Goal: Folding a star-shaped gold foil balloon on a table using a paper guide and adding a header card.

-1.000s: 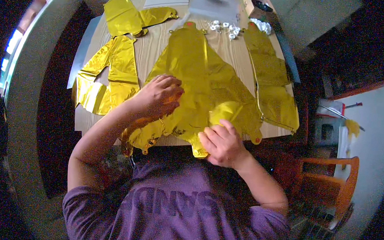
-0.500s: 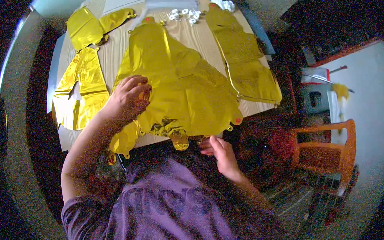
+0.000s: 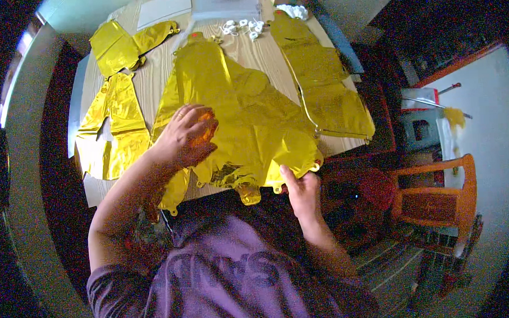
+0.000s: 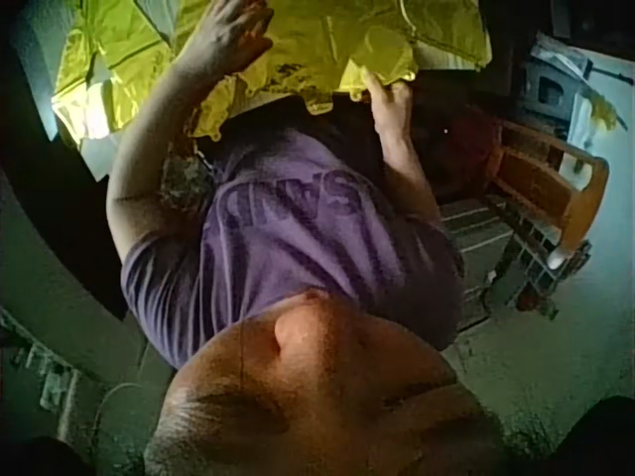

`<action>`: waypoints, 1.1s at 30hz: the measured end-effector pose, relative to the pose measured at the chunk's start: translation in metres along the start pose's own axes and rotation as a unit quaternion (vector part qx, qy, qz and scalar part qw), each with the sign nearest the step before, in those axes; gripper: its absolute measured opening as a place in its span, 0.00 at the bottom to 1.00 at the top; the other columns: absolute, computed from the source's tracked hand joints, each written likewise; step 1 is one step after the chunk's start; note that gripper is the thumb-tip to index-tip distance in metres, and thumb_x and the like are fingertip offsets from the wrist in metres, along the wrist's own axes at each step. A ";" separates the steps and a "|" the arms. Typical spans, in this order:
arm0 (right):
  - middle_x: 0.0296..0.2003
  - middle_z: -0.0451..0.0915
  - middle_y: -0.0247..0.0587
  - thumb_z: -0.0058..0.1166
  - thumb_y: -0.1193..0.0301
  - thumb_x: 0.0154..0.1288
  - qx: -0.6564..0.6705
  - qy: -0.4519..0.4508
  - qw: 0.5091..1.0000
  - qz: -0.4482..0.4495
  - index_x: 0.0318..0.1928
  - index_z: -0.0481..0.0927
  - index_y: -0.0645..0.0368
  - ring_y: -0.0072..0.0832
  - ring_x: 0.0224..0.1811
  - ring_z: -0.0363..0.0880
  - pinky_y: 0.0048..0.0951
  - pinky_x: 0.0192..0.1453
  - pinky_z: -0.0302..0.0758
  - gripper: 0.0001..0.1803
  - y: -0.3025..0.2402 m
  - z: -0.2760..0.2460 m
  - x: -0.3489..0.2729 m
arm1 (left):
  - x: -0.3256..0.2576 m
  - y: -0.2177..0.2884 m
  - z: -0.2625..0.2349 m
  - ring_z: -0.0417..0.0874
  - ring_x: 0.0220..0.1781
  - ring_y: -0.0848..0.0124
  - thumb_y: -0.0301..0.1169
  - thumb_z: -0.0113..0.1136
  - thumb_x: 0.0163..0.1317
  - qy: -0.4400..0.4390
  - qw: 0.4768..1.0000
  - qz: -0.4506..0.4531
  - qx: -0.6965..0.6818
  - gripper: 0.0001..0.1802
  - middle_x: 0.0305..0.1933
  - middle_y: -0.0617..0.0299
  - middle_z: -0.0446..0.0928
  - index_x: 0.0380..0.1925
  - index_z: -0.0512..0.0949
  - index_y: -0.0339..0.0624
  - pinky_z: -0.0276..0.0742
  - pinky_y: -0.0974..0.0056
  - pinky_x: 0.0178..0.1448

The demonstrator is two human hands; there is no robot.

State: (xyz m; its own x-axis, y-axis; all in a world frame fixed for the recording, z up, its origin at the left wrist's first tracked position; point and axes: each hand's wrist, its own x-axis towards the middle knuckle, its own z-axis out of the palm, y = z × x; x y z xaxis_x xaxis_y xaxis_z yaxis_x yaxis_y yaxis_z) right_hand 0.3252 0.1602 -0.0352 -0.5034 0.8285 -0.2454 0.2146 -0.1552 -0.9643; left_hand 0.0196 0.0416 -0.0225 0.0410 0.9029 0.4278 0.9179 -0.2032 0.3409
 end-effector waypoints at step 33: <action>0.32 0.80 0.39 0.65 0.73 0.52 -0.425 -0.010 0.789 -0.443 0.38 0.77 0.57 0.40 0.34 0.80 0.40 0.44 0.72 0.13 -0.054 0.069 -0.012 | 0.012 0.007 0.022 0.72 0.63 0.52 0.46 0.63 0.52 -0.059 0.991 0.085 0.083 0.32 0.58 0.50 0.71 0.56 0.75 0.43 0.67 0.48 0.70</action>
State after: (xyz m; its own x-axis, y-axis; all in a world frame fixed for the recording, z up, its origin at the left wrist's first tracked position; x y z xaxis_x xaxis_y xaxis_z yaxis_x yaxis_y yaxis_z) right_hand 0.2615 0.1217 0.0131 -0.7827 0.3994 0.4773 0.2510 0.9043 -0.3452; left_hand 0.0354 0.0598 -0.0334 0.2372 0.9012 0.3628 0.9456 -0.2998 0.1264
